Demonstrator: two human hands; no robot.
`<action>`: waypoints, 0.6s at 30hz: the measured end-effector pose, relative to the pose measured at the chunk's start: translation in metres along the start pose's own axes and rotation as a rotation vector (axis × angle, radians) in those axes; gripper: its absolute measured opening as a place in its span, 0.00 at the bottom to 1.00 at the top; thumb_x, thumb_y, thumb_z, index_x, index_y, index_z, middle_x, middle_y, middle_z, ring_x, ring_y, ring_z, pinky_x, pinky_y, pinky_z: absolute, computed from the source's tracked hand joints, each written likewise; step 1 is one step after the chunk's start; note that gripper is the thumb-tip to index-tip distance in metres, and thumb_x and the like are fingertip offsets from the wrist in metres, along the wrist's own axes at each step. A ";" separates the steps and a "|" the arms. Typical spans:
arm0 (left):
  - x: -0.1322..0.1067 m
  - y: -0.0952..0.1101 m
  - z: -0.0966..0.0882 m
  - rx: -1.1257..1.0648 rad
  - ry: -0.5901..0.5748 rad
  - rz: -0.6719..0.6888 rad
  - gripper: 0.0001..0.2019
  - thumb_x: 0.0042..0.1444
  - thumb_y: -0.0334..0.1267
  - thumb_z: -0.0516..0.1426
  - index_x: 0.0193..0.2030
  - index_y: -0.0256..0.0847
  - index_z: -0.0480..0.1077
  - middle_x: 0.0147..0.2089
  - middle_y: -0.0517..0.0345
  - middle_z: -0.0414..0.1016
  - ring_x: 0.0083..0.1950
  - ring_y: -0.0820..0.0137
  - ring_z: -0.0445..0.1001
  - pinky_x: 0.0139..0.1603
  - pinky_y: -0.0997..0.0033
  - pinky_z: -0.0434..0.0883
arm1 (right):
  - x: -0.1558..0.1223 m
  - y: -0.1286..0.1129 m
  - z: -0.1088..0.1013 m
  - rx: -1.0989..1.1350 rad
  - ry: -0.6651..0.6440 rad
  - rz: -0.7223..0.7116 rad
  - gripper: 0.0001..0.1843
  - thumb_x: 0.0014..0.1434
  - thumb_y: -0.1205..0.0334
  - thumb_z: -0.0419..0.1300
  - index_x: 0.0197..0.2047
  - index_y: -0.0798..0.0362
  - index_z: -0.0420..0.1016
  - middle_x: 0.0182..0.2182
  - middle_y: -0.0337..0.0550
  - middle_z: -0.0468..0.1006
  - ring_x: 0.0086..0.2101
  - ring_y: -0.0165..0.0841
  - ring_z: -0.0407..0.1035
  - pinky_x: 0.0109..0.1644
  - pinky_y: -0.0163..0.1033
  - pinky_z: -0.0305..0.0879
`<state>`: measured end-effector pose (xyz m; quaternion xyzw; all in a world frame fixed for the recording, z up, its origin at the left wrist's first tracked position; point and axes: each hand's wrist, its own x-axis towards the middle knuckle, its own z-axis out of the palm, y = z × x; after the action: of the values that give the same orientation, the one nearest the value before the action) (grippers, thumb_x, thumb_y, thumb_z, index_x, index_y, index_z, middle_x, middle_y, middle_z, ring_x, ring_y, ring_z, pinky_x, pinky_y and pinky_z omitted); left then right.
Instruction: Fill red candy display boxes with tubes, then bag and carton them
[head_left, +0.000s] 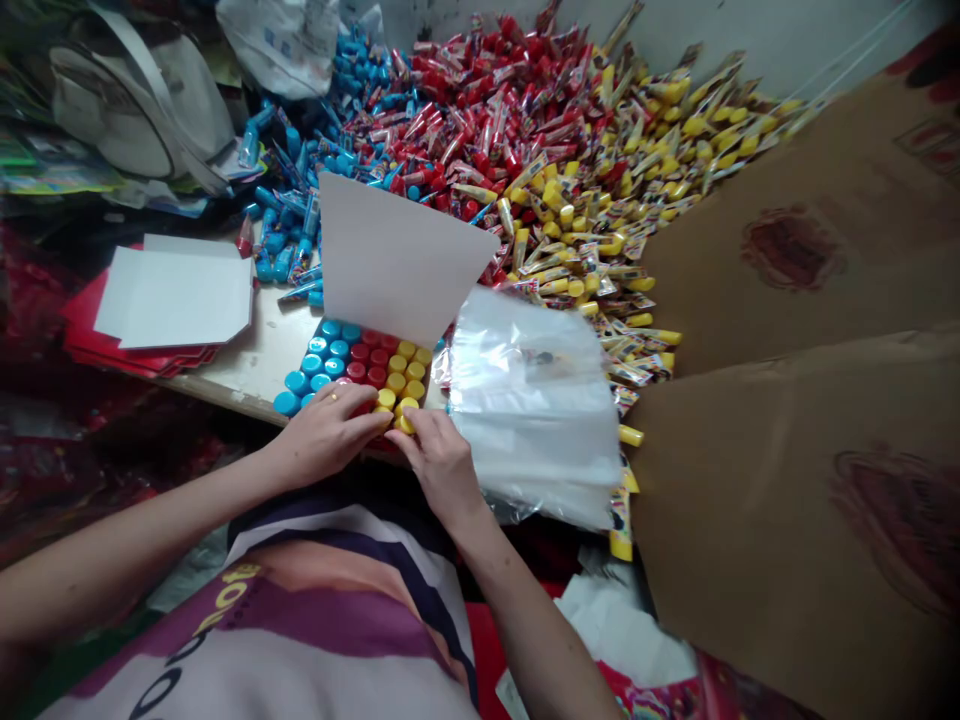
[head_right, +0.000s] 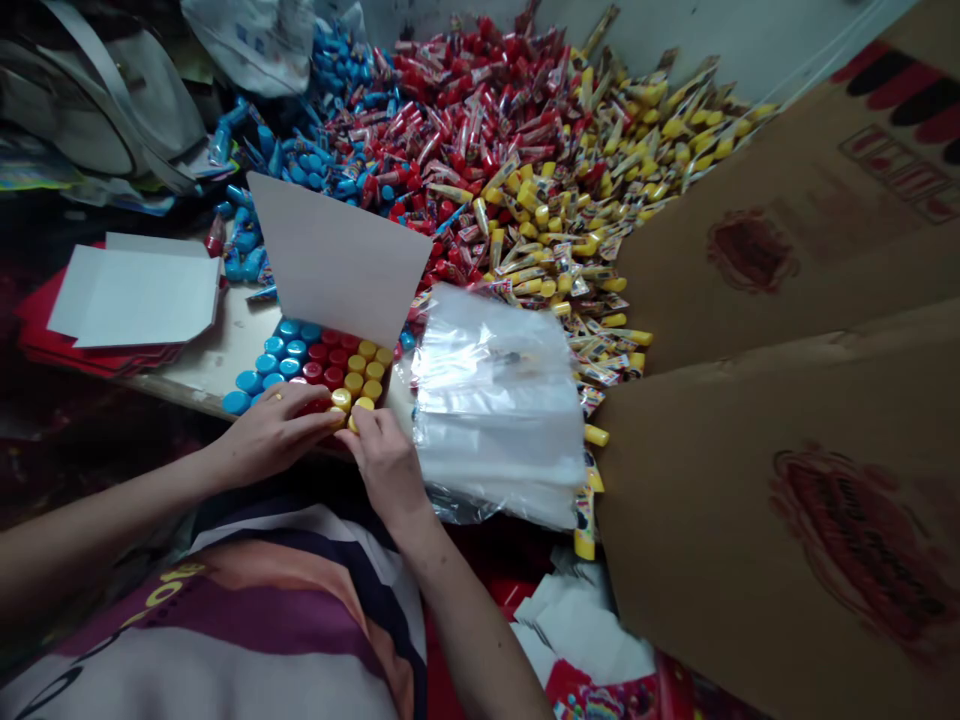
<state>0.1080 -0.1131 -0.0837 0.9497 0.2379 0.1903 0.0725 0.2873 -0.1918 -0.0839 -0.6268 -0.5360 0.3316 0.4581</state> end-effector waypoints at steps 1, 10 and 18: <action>0.000 0.000 0.000 0.003 0.008 0.003 0.12 0.66 0.38 0.49 0.47 0.42 0.73 0.50 0.46 0.71 0.48 0.62 0.70 0.50 0.60 0.65 | 0.000 0.000 0.000 0.006 0.004 0.000 0.11 0.55 0.53 0.66 0.42 0.43 0.80 0.36 0.45 0.74 0.39 0.40 0.69 0.55 0.46 0.65; -0.001 -0.002 0.008 -0.003 0.020 -0.036 0.14 0.66 0.40 0.49 0.48 0.44 0.75 0.50 0.46 0.70 0.49 0.62 0.70 0.51 0.59 0.67 | -0.005 0.013 0.006 0.066 0.042 -0.021 0.10 0.51 0.58 0.69 0.40 0.43 0.80 0.36 0.41 0.76 0.35 0.36 0.70 0.49 0.44 0.68; -0.015 -0.015 -0.014 -0.309 0.281 -0.181 0.12 0.64 0.38 0.52 0.49 0.45 0.74 0.54 0.48 0.68 0.55 0.63 0.68 0.57 0.60 0.66 | -0.012 0.022 0.013 -0.223 0.061 -0.213 0.13 0.60 0.54 0.61 0.46 0.47 0.79 0.41 0.45 0.72 0.41 0.36 0.70 0.50 0.42 0.69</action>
<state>0.0841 -0.1068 -0.0795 0.8662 0.2980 0.3478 0.1999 0.2813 -0.2012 -0.1103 -0.6234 -0.6187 0.2003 0.4342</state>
